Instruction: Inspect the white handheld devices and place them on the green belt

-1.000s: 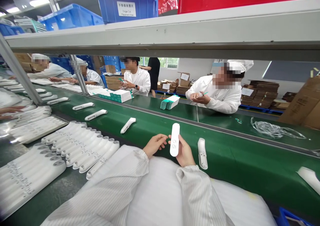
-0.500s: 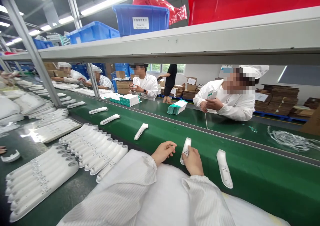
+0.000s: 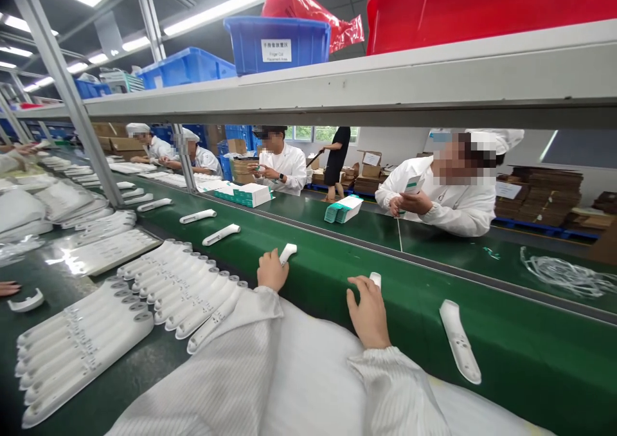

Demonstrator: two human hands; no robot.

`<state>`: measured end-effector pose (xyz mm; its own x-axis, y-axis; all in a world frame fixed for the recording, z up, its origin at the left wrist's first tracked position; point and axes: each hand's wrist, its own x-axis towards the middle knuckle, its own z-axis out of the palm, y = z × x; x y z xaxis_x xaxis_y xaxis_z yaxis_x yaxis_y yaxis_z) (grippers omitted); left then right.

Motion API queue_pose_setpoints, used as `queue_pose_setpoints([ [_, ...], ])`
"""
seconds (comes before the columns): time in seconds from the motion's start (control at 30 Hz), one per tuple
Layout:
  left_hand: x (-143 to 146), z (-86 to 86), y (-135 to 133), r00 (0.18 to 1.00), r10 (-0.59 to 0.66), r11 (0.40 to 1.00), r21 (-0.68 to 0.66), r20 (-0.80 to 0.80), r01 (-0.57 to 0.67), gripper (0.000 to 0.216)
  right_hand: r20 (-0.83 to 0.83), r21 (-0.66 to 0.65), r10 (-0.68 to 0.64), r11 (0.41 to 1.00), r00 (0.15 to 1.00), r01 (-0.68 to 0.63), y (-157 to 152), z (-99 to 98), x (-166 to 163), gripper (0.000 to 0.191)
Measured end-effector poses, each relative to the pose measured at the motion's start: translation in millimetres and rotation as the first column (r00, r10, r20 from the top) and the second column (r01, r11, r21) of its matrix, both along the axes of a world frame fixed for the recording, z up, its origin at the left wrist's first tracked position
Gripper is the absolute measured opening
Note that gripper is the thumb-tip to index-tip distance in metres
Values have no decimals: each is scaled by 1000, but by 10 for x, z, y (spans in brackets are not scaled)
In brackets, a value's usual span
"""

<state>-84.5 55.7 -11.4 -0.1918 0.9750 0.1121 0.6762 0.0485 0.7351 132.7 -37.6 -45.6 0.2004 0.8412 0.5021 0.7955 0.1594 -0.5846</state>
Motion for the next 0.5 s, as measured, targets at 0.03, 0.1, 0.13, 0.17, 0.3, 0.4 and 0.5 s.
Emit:
queue_pose_setpoints([
  [0.03,-33,-9,26,1000,-3,996,-84,31,6,36,-34,-5,35,999,999,-35,4,4,-10,27],
  [0.1,-42,-35,69,993,-47,979,-193,108,68,26,-98,-31,88,995,991,-91,14,3,-22,26],
  [0.13,-21,-48,83,985,-73,970,-220,155,107,24,-121,-45,104,993,987,-110,19,1,-24,26],
  [0.17,12,-57,88,972,-100,958,-243,212,151,25,-135,-56,114,991,984,-123,22,-1,-25,26],
  [0.3,208,-49,9,852,-201,894,-265,483,361,37,-142,-68,124,989,982,-135,27,0,-22,24],
  [0.4,345,-19,-128,519,-188,787,-188,834,588,33,-146,-74,134,987,980,-146,27,3,-24,24],
  [0.5,450,-3,-266,225,-160,677,-59,961,734,26,-176,-78,135,985,975,-151,26,16,-31,24],
])
